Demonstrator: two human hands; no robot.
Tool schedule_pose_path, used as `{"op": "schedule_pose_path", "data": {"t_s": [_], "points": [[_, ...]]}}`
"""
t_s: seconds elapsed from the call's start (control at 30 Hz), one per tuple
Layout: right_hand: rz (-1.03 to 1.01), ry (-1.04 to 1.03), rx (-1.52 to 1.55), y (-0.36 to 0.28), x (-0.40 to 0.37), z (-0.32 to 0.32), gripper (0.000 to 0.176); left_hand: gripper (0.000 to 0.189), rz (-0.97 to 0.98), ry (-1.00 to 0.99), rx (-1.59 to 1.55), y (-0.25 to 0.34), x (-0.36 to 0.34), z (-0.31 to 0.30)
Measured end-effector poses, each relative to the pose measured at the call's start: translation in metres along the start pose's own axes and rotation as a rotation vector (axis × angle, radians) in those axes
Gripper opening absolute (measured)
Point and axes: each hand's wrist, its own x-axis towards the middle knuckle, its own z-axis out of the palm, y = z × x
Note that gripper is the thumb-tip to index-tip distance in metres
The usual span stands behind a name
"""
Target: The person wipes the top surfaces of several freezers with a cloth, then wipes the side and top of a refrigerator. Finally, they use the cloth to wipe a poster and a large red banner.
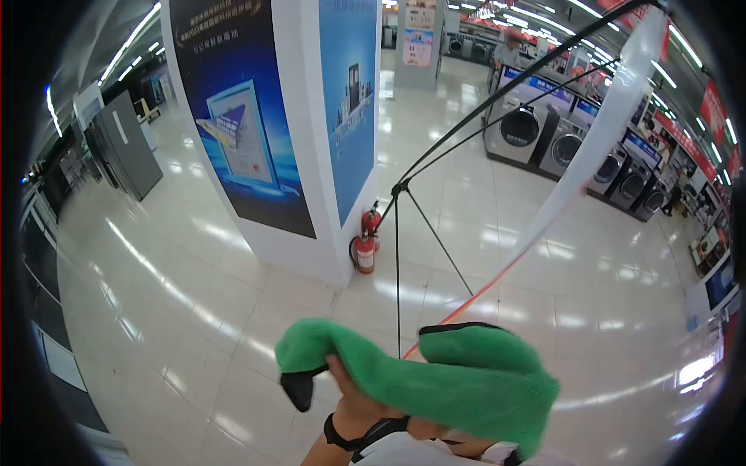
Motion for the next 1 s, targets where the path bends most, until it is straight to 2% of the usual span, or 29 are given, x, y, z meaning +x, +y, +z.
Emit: {"op": "schedule_pose_path", "data": {"t_s": [0.13,0.2,0.23,0.27,0.3,0.33,0.4,0.47,0.53,0.57,0.67,0.7,0.8,0.83,0.9,0.93,1.0], "points": [[-0.050,0.154,-0.104,0.021,0.022,-0.075,0.081,0.104,0.016,-0.097,-0.006,0.060,0.053,0.063],[-0.062,0.182,-0.138,0.046,0.049,-0.100,0.087,0.118,-0.035,-0.173,0.042,0.077,0.085,0.096],[-0.064,0.158,-0.151,0.059,0.064,-0.108,0.091,0.113,-0.025,-0.118,0.020,0.080,0.098,0.117],[-0.062,0.124,-0.164,0.074,0.080,-0.114,0.094,0.107,-0.090,-0.144,-0.046,0.083,0.109,0.133],[-0.046,0.057,-0.179,0.088,0.094,-0.116,0.091,0.103,-0.145,-0.124,-0.113,0.086,0.115,0.146],[-0.123,0.074,-0.175,0.100,0.105,-0.116,0.085,0.099,-0.200,-0.107,-0.181,0.088,0.120,0.160],[-0.196,-0.047,-0.092,0.125,0.115,-0.118,0.077,0.081,-0.349,0.086,-0.453,0.089,0.112,0.193],[-0.307,-0.068,0.040,0.154,0.112,-0.109,0.072,0.076,-0.381,0.161,-0.302,0.086,0.096,0.215],[-0.307,-0.143,0.182,0.168,0.106,-0.110,0.067,0.073,-0.346,0.208,-0.070,0.084,0.080,0.233],[-0.377,-0.151,0.097,0.178,0.104,-0.108,0.065,0.071,-0.327,0.233,0.042,0.083,0.076,0.241],[-0.396,-0.141,0.186,0.184,0.116,-0.115,0.064,0.070,-0.195,0.431,0.155,0.079,0.072,0.263],[-0.369,-0.127,0.268,0.183,0.122,-0.119,0.065,0.075,-0.276,0.487,0.015,0.095,0.076,0.271],[-0.381,-0.103,0.312,0.185,0.141,-0.131,0.066,0.079,0.002,0.481,0.527,0.105,0.082,0.280],[-0.378,-0.079,0.297,0.183,0.150,-0.136,0.066,0.085,-0.019,0.480,0.762,0.112,0.080,0.285],[-0.384,-0.046,0.263,0.177,0.169,-0.143,0.066,0.088,0.094,0.465,0.814,0.092,0.073,0.286],[-0.390,-0.034,0.255,0.179,0.175,-0.143,0.066,0.087,0.195,0.417,0.854,0.085,0.073,0.283],[-0.410,-0.023,0.241,0.191,0.184,-0.143,0.065,0.083,0.245,0.283,0.998,0.076,0.077,0.281]]}}
